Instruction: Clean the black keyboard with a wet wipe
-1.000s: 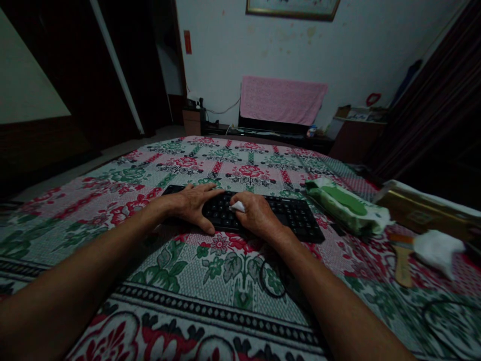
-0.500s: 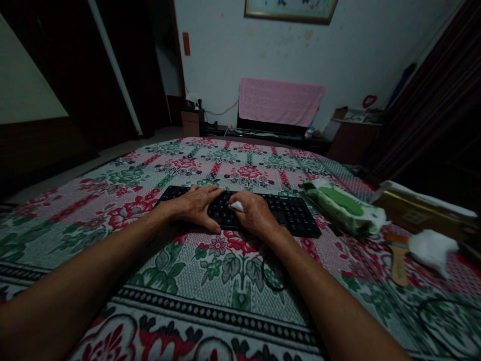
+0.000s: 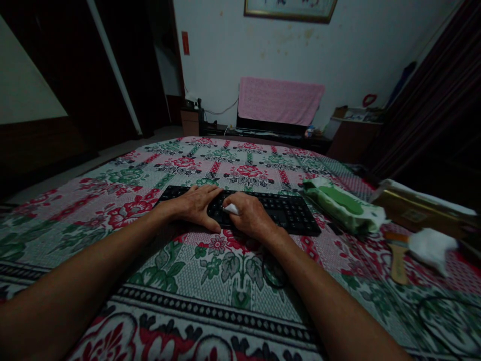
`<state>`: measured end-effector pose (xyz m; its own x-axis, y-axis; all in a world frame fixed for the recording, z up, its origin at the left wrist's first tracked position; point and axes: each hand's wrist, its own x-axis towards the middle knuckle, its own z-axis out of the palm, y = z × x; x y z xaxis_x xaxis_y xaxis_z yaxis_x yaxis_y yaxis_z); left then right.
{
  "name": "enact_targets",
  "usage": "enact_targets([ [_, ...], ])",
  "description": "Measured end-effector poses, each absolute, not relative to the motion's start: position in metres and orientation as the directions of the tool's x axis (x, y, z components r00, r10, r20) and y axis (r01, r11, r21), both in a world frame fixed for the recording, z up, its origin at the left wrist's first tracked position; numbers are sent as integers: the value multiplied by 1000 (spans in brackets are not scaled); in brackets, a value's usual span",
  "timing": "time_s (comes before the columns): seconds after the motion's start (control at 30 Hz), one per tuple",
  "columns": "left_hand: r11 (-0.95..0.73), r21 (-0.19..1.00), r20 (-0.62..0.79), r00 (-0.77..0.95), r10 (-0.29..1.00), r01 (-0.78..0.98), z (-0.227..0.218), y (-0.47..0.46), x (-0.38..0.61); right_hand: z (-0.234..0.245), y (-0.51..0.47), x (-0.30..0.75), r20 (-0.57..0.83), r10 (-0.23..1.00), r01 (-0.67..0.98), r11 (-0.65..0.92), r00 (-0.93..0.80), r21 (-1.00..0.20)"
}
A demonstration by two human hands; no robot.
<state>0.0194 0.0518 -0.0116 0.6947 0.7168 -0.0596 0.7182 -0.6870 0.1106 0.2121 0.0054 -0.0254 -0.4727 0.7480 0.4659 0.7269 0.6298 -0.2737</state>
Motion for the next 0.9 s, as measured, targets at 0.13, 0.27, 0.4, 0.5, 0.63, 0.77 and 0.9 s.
enact_targets([
  [0.13, -686, 115, -56, 694, 718, 719, -13, 52, 19, -25, 4, 211, 433, 744, 722, 643, -509, -257],
  [0.27, -689, 108, -57, 696, 716, 717, -12, 51, 19, -23, 3, 214, 453, 768, 755, 600, -453, -263],
  [0.4, -696, 98, -57, 702, 710, 712, -11, 50, 18, -21, -1, 207, 444, 742, 725, 641, -503, -251],
  [0.5, -690, 89, -66, 695, 716, 718, -11, 49, 19, -22, -1, 206, 424, 741, 725, 646, -520, -239],
  [0.63, -688, 77, -63, 693, 719, 721, -13, 50, 19, -23, 1, 213, 428, 773, 762, 599, -469, -246],
  [0.77, -675, 72, -95, 679, 728, 734, -13, 52, 17, -24, 0, 211, 445, 750, 735, 629, -489, -253],
  [0.9, -651, 65, -152, 652, 742, 756, -6, 51, 11, -25, -1, 208, 441, 731, 700, 661, -520, -270],
])
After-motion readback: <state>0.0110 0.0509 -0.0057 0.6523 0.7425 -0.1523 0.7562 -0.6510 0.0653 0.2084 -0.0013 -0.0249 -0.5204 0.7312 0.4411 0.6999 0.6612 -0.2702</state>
